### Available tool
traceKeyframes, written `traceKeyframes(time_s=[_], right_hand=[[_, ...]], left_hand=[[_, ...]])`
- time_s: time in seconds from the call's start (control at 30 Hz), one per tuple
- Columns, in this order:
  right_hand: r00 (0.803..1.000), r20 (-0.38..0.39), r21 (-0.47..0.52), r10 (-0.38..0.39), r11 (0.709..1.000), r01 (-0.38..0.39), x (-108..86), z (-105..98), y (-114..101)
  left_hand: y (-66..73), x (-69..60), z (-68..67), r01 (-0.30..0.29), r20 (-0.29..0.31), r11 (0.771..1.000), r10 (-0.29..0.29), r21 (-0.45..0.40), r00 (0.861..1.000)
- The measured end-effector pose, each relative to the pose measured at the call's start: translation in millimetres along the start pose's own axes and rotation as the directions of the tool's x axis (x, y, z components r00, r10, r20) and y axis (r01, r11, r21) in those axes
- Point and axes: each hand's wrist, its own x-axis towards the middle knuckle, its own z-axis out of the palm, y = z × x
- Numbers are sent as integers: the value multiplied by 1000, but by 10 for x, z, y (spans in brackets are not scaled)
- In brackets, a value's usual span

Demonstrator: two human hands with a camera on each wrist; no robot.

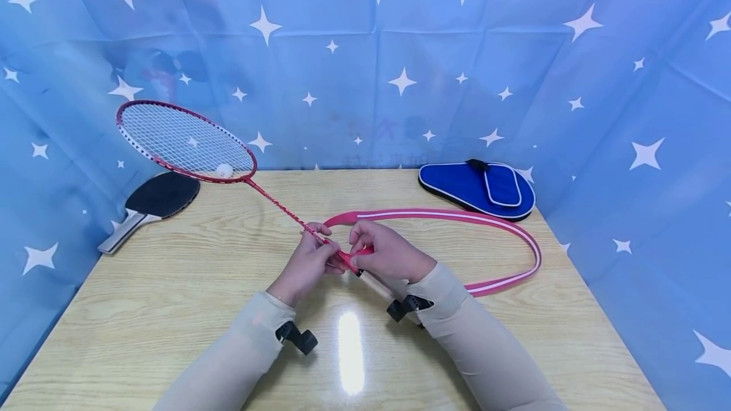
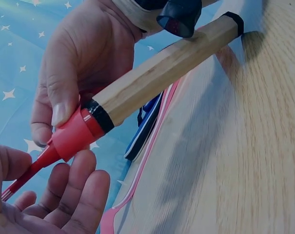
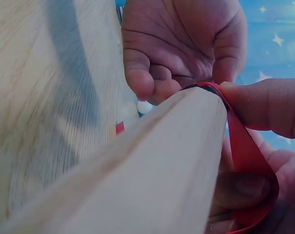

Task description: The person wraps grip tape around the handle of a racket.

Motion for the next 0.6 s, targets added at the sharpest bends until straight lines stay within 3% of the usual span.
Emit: traceKeyframes(time_s=[0.6], right_hand=[[999, 35, 15, 1, 1000, -1, -8, -6, -18]], left_hand=[[47, -14, -27, -15, 12, 998, 14, 66, 1000]])
